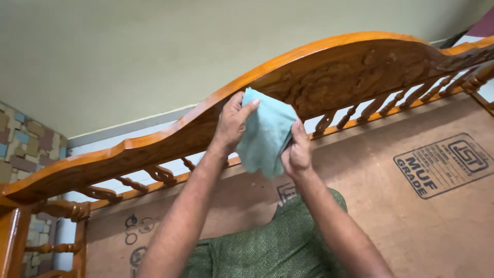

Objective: The person wipes the wooden headboard and side rails of a bed frame using a light blue cloth. They move along the length of the frame, cleaning the top rail and the vertical spindles.

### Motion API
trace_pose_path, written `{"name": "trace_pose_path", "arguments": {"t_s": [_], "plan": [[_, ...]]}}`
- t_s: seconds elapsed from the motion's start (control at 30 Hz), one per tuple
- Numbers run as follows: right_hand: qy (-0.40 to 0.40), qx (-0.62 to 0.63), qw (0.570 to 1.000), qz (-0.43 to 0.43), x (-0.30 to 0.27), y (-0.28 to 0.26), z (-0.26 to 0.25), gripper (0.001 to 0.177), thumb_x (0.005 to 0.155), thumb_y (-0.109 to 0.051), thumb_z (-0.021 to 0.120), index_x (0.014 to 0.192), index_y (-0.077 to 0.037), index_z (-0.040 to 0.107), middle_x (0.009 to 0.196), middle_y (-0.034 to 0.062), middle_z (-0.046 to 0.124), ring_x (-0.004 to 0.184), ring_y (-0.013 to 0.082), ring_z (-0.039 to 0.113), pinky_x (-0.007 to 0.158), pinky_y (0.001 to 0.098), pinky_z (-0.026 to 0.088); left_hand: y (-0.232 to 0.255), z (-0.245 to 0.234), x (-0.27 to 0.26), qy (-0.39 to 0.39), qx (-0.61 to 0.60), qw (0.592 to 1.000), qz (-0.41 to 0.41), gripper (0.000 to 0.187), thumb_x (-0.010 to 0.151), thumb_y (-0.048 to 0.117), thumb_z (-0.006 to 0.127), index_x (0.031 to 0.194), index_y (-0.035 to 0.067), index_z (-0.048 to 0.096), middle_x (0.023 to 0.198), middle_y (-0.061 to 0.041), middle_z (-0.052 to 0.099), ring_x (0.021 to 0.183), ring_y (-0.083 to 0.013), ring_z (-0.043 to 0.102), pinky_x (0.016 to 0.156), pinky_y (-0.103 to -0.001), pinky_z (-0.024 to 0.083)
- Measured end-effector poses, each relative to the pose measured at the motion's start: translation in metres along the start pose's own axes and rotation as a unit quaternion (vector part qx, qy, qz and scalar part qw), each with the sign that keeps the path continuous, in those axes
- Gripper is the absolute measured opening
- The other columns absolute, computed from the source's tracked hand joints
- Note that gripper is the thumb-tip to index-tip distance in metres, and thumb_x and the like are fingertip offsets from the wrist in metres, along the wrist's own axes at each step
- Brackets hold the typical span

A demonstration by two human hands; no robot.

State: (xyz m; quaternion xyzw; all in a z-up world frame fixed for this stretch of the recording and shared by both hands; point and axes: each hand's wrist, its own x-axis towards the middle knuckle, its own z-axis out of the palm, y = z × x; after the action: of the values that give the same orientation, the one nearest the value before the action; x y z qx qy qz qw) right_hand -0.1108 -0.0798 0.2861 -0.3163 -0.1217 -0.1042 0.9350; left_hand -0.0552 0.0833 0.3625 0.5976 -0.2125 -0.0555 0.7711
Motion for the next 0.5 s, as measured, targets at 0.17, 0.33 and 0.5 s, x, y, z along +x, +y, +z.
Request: {"name": "trace_pose_path", "arguments": {"t_s": [0.17, 0.33, 0.5], "plan": [[0.072, -0.055, 0.979, -0.183, -0.001, -0.011, 0.031, 0.047, 0.113, -0.024, 0.044, 0.154, 0.001, 0.043, 0.153, 0.0169, 0.053, 0.141, 0.0276, 0.052, 0.125, 0.0455, 0.038, 0.054, 0.015, 0.018, -0.023, 0.188, 0.976, 0.106, 0.019, 0.104, 0.023, 0.067, 0.111, 0.006, 0.071, 0.093, -0.002, 0.065, 0.085, -0.0100, 0.059, 0.078, -0.026, 0.051], [0.041, -0.198, 0.907, -0.370, 0.043, -0.054, 0.074, 0.039, 0.119, -0.016, 0.042, 0.155, -0.002, 0.045, 0.155, 0.0152, 0.054, 0.146, 0.0241, 0.053, 0.131, 0.0438, 0.040, 0.100, 0.032, 0.041, 0.067, 0.417, 0.869, 0.258, 0.018, 0.104, 0.023, 0.064, 0.117, 0.013, 0.074, 0.102, -0.014, 0.074, 0.090, -0.0247, 0.073, 0.079, -0.036, 0.057], [-0.063, -0.659, 0.650, -0.374, 0.154, -0.077, 0.107, 0.037, 0.117, -0.015, 0.055, 0.154, -0.013, 0.055, 0.137, 0.0094, 0.069, 0.130, 0.0281, 0.061, 0.115, 0.0444, 0.050, 0.109, -0.017, 0.063, 0.238, 0.509, 0.826, 0.039, 0.028, 0.103, 0.035, 0.062, 0.121, 0.015, 0.071, 0.105, -0.016, 0.077, 0.097, -0.0322, 0.075, 0.089, -0.043, 0.058]]}}
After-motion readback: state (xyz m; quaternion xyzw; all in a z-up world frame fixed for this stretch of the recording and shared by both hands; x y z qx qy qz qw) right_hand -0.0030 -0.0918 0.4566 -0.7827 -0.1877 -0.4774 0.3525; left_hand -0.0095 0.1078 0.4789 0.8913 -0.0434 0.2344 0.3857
